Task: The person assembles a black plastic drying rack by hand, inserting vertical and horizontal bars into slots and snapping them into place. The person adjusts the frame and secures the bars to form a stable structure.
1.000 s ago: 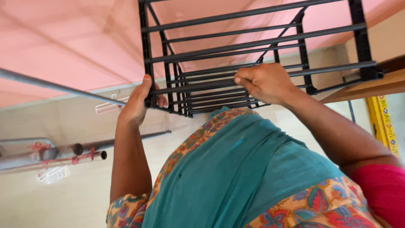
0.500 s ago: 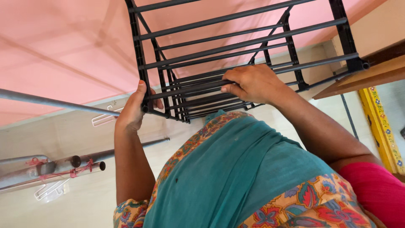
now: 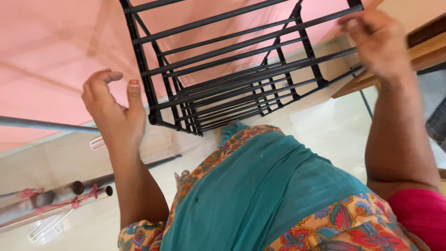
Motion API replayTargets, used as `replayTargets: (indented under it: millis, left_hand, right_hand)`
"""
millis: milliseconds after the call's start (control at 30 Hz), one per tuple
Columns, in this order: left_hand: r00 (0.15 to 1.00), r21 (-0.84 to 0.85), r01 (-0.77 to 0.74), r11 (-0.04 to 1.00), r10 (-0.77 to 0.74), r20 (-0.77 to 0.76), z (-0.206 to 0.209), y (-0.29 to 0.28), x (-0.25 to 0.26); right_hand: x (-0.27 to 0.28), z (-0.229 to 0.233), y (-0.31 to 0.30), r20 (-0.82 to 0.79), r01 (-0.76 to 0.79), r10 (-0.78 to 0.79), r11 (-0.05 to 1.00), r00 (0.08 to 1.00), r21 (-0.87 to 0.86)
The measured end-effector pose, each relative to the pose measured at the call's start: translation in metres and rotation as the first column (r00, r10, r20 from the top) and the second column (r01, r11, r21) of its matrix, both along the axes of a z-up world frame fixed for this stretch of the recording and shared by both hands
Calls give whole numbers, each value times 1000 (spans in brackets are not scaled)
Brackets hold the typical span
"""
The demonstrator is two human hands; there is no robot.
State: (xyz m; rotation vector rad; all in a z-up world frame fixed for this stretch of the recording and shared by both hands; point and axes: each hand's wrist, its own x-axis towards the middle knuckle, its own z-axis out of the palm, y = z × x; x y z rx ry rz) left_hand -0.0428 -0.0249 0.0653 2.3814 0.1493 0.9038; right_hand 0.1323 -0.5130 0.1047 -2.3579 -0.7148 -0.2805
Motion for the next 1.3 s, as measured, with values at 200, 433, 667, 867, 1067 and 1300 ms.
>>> replayTargets:
  millis: [200,433,667,867,1067,1300]
  left_hand:
    - [935,-26,352,936,-349,67,53,-94,16]
    - [633,5,774,633,-774,-24,51,-200,81]
    - [520,-35,823,568,-775,-359,2,-324,180]
    - [393,-293,732,615,-732,-557,-35,-388,232]
    - [203,-551,640,535,-810,-551,-49,-397,249]
    - [94,-698,497,515,-832,-547,-49,-392,250]
  right_hand:
    - [26,-17,-91,-456,333,-104,824,884,458]
    - [54,-78,-150,-770,515,-33,761,637,394]
    - [54,-113,-145,-800,481,277,679,532,555]
    - [62,-114,-141,-810,538,396,608,433,585]
    - [70,-110,-138,-859,499,344,705,379,503]
    - [90,-109,-138,-856,382,458,766,241,517]
